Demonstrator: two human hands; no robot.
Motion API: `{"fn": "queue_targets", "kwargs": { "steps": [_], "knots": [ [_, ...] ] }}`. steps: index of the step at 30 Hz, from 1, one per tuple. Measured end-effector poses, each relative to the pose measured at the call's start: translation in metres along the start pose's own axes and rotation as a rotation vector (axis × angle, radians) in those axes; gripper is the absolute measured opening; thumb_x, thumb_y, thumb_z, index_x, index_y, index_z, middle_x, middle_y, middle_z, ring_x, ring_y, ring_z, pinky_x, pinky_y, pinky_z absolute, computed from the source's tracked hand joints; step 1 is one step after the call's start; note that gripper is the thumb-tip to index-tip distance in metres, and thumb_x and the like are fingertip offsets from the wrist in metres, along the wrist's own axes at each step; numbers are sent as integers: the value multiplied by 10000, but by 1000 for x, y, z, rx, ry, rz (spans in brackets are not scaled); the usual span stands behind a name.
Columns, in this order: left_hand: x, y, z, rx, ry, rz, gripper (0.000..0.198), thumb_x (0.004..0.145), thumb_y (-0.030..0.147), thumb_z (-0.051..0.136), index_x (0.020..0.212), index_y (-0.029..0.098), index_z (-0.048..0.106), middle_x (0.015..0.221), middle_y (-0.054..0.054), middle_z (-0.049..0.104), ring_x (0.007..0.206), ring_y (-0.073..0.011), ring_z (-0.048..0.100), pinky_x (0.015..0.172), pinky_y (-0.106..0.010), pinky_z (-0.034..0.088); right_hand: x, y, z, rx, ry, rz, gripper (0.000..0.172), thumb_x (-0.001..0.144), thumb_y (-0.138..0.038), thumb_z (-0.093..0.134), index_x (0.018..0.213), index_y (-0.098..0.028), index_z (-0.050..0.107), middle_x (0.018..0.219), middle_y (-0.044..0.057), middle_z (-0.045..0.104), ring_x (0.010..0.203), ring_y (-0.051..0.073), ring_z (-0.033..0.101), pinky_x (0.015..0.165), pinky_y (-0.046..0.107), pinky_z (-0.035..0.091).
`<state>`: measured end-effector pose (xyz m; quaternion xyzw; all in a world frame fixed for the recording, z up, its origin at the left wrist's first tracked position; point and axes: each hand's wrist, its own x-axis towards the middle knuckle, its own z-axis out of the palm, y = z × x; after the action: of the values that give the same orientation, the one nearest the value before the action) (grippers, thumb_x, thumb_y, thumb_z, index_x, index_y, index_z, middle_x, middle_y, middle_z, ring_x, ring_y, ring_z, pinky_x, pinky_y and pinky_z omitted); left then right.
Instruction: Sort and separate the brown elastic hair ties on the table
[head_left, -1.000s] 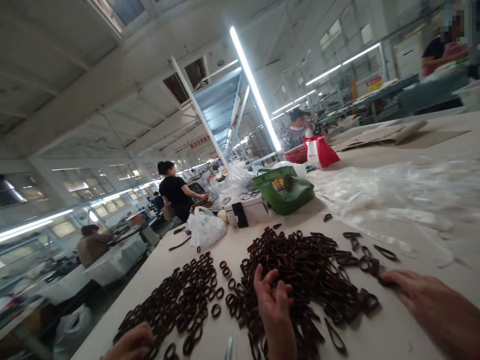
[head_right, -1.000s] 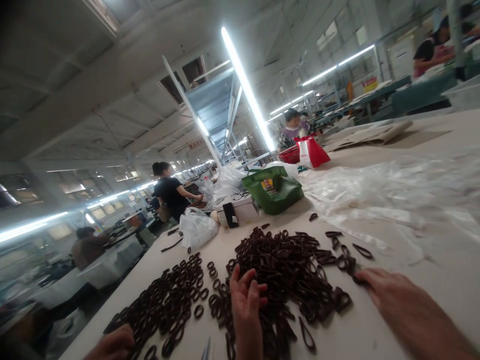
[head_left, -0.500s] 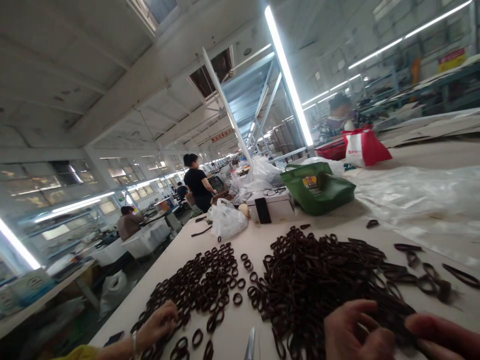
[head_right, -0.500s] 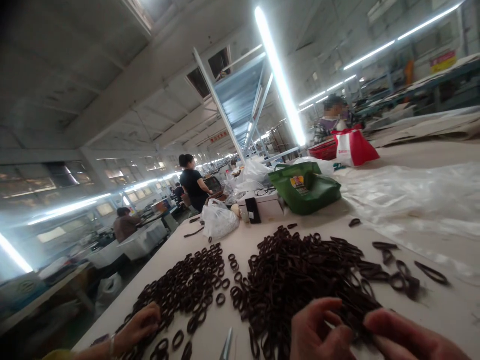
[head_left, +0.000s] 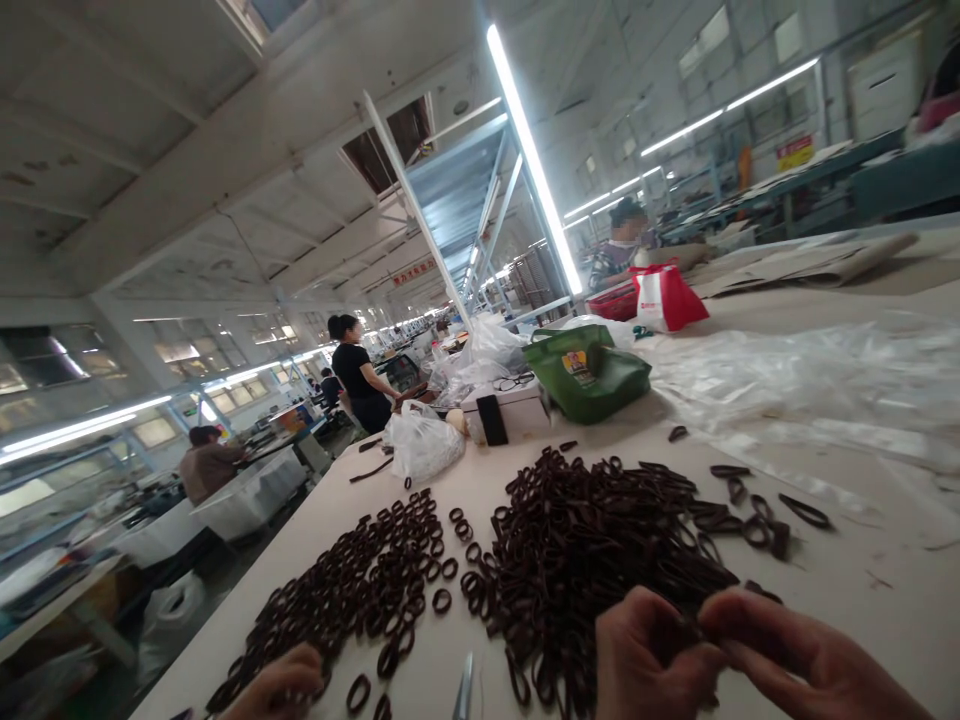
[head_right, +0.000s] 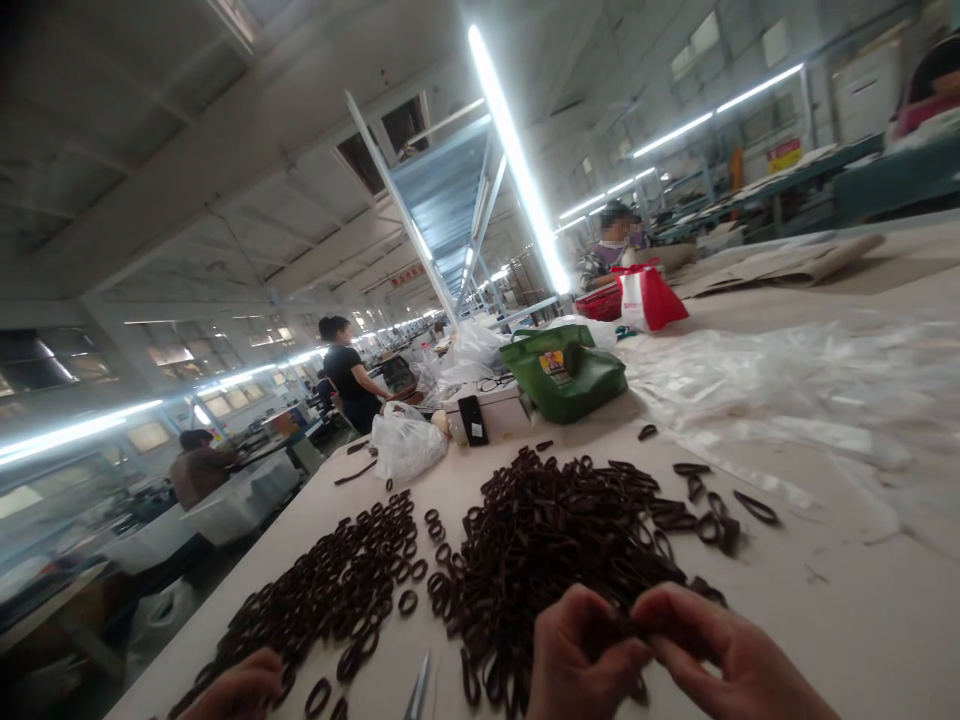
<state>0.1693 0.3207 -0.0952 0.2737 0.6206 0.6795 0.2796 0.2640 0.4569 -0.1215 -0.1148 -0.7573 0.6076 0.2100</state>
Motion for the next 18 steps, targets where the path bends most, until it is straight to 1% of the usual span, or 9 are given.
{"fn": "queue_targets", "kwargs": {
  "steps": [2,4,9,11,14,16,18],
  "knots": [
    [-1,-4,-1,38,-12,24,346,664,346,812,681,147,529,541,22,514,474,-85,456,478,-192,362,0,-6,1,-9,-40,4,426,777,-622,649,834,-206,720,793,63,697,773,247,682,694,243,578],
    [-2,-6,-3,92,-31,51,277,668,292,779,683,147,544,556,15,523,495,-89,453,486,-195,341,-1,-5,1,20,-71,16,444,802,-640,624,851,-207,710,805,62,692,792,254,679,701,259,577],
    [-6,-7,-6,329,-43,143,159,652,203,742,678,144,596,633,3,545,597,-96,451,551,-204,328,0,14,1,50,-102,18,407,850,-605,597,912,-217,705,878,62,702,864,263,679,766,282,575],
    [-7,-8,-4,346,-51,111,106,643,162,691,657,144,587,601,11,515,570,-87,433,521,-198,305,0,15,2,34,-81,-1,389,855,-582,589,923,-217,706,877,60,705,863,260,681,771,283,574],
    [-7,-10,0,255,-71,-21,78,621,158,614,620,152,536,538,21,459,473,-73,377,422,-182,248,0,2,4,-59,-36,-14,345,832,-529,589,918,-220,714,876,58,711,853,252,685,771,278,566],
    [-6,-12,0,198,-90,-78,84,610,185,597,623,158,518,527,25,451,426,-67,353,372,-171,253,-1,-9,6,-138,-14,-20,332,818,-501,561,902,-222,719,873,58,712,835,246,682,753,278,561],
    [-4,-14,-1,179,-92,-97,94,600,205,591,631,160,514,521,28,449,396,-60,337,342,-165,270,-1,-14,8,-201,-16,-31,327,818,-479,522,872,-221,716,857,56,706,817,239,675,729,278,555]
  ]
}}
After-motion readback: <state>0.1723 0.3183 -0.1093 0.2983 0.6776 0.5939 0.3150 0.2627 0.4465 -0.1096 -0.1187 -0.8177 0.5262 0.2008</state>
